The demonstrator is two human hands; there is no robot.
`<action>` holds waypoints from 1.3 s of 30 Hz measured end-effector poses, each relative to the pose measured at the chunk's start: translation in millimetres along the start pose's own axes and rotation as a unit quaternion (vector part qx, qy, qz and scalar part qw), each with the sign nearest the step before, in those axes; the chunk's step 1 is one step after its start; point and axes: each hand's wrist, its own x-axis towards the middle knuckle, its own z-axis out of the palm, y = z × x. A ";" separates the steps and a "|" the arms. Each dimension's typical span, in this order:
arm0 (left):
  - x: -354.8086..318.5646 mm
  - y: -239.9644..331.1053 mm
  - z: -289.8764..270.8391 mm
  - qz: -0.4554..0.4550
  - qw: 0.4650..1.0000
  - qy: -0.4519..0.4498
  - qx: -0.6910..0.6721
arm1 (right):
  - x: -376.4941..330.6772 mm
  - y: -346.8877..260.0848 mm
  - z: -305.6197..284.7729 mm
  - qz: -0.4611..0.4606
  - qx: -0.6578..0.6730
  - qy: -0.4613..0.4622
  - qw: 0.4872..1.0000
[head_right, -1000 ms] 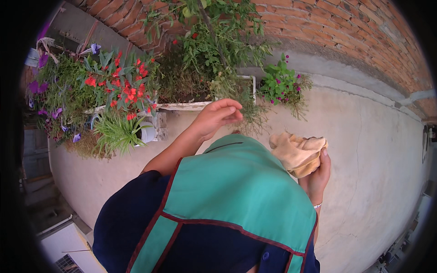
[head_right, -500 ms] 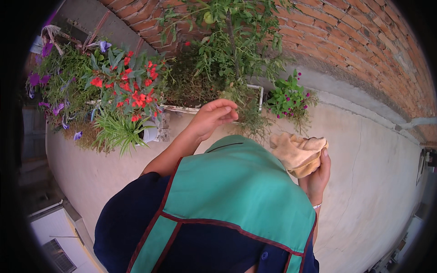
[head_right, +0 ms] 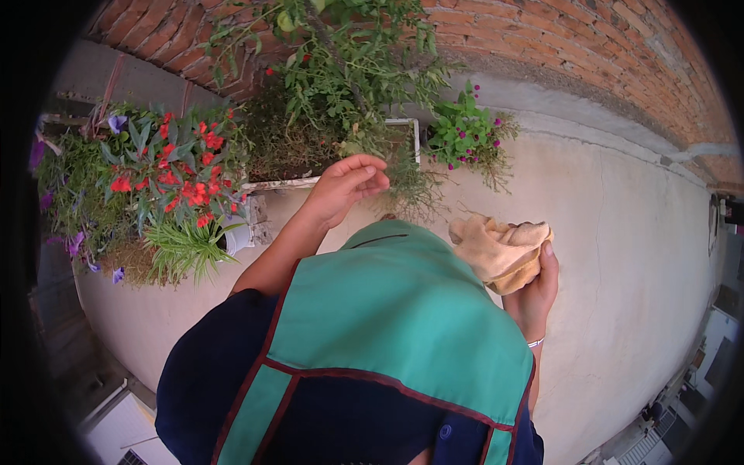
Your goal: The person washes a cloth in a metal basin, wrings it out, and walks to a row of potted plants. They pick up dried leaves and debris from the pots by hand, placing the matter into a bucket, before returning to the basin to rinse the cloth.
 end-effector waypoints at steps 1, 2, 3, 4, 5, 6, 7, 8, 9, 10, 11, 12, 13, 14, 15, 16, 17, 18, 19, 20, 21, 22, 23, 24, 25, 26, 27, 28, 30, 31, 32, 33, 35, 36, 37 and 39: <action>5.3 -2.0 4.5 -0.010 1.000 -0.005 0.008 | -3.0 -2.4 -6.3 -0.007 0.001 0.007 1.000; 9.2 -7.4 13.1 -0.020 1.000 -0.008 0.012 | -7.7 -5.9 -15.1 -0.009 0.008 0.016 1.000; 12.1 -10.1 20.9 -0.026 0.999 -0.007 0.019 | -10.8 -8.3 -23.7 -0.011 0.018 0.020 1.000; 14.7 -13.9 29.8 -0.032 0.999 -0.005 0.027 | -14.2 -11.4 -33.1 -0.012 0.028 0.023 0.999; 17.0 -18.7 39.6 -0.041 0.999 -0.015 0.031 | -17.8 -15.5 -43.3 -0.016 0.033 0.032 0.999; 19.5 -24.0 49.7 -0.041 0.998 -0.020 0.036 | -21.0 -19.7 -54.1 -0.019 0.039 0.038 0.998; 22.3 -30.1 60.6 -0.040 0.998 -0.024 0.041 | -24.2 -24.5 -65.5 -0.022 0.044 0.043 0.998; 24.5 -36.9 72.3 -0.039 0.998 -0.027 0.045 | -27.1 -29.5 -77.2 -0.024 0.047 0.047 0.997; 26.3 -42.6 85.1 -0.039 0.997 -0.031 0.050 | -30.6 -34.3 -88.9 -0.027 0.053 0.052 0.997; 27.8 -49.0 98.8 -0.039 0.997 -0.035 0.055 | -34.4 -39.8 -101.2 -0.030 0.058 0.056 0.996; 28.2 -56.5 113.1 -0.038 0.997 -0.038 0.060 | -38.7 -47.0 -114.2 -0.028 0.057 0.051 0.997; 28.2 -65.3 127.2 -0.042 0.997 -0.039 0.057 | -40.4 -55.7 -126.9 -0.028 0.056 0.040 0.997; 26.7 -77.0 140.9 -0.046 0.997 -0.041 0.055 | -42.3 -64.7 -139.9 -0.028 0.054 0.030 0.998; 25.0 -88.6 153.7 -0.049 0.997 -0.042 0.051 | -44.1 -74.0 -152.8 -0.034 0.051 0.035 0.997; 23.2 -100.5 166.5 -0.049 0.996 -0.050 0.051 | -47.4 -84.3 -166.4 -0.039 0.047 0.041 0.997; 20.9 -109.0 181.1 -0.050 0.996 -0.051 0.057 | -50.8 -93.6 -180.2 -0.044 0.042 0.048 0.997; 18.5 -117.0 195.7 -0.051 0.995 -0.052 0.062 | -54.1 -102.0 -193.9 -0.048 0.046 0.046 0.997; 17.4 -129.0 209.8 -0.052 0.995 -0.052 0.064 | -57.0 -109.5 -210.0 -0.050 0.047 0.044 0.997; 16.5 -140.3 223.2 -0.051 0.995 -0.052 0.064 | -59.8 -116.3 -225.3 -0.051 0.048 0.041 0.997; 15.5 -151.1 236.0 -0.049 0.995 -0.051 0.065 | -62.8 -121.8 -240.1 -0.045 0.047 0.035 0.997; 14.4 -161.2 248.7 -0.049 0.995 -0.051 0.064 | -66.8 -127.6 -253.3 -0.039 0.045 0.030 0.998; 12.7 -171.9 260.8 -0.051 0.995 -0.056 0.062 | -70.5 -133.6 -265.3 -0.033 0.043 0.025 0.998; 10.3 -182.8 272.5 -0.053 0.995 -0.061 0.060 | -73.9 -139.9 -275.6 -0.033 0.038 0.026 0.998; 8.2 -190.8 282.0 -0.056 0.994 -0.065 0.061 | -76.9 -144.6 -284.0 -0.032 0.037 0.028 0.998; 7.4 -197.4 290.6 -0.056 0.994 -0.065 0.064 | -79.6 -149.0 -292.1 -0.031 0.035 0.030 0.998; 6.9 -203.2 298.3 -0.056 0.994 -0.066 0.067 | -81.9 -152.7 -300.2 -0.031 0.039 0.028 0.998; 6.1 -206.6 304.4 -0.056 0.994 -0.066 0.071 | -83.3 -155.3 -307.1 -0.031 0.044 0.024 0.998; 5.8 -208.7 309.7 -0.053 0.994 -0.067 0.072 | -84.7 -157.9 -312.9 -0.032 0.050 0.021 0.998; 5.8 -208.6 318.0 -0.047 0.993 -0.071 0.076 | -87.2 -162.5 -321.7 -0.035 0.056 0.018 0.998; 6.0 -208.0 320.4 -0.049 0.993 -0.071 0.078 | -88.2 -163.9 -324.5 -0.037 0.061 0.016 0.997; 6.6 -207.6 321.8 -0.052 0.993 -0.070 0.081 | -89.2 -164.9 -325.5 -0.035 0.074 0.019 0.996; 7.6 -207.4 324.5 -0.054 0.993 -0.072 0.081 | -90.6 -167.0 -325.9 -0.035 0.085 0.022 0.996; 6.0 -202.7 331.7 -0.054 0.992 -0.070 0.090 | -92.3 -170.1 -327.7 -0.037 0.093 0.019 0.995; 4.1 -204.3 333.5 -0.054 0.992 -0.071 0.088 | -95.0 -169.7 -329.7 -0.039 0.085 0.014 0.996; 3.0 -205.4 335.4 -0.049 0.992 -0.074 0.095 | -97.4 -169.0 -331.4 -0.041 0.077 0.008 0.996; 1.3 -205.7 339.3 -0.038 0.991 -0.075 0.108 | -99.5 -168.6 -334.8 -0.052 0.073 0.009 0.996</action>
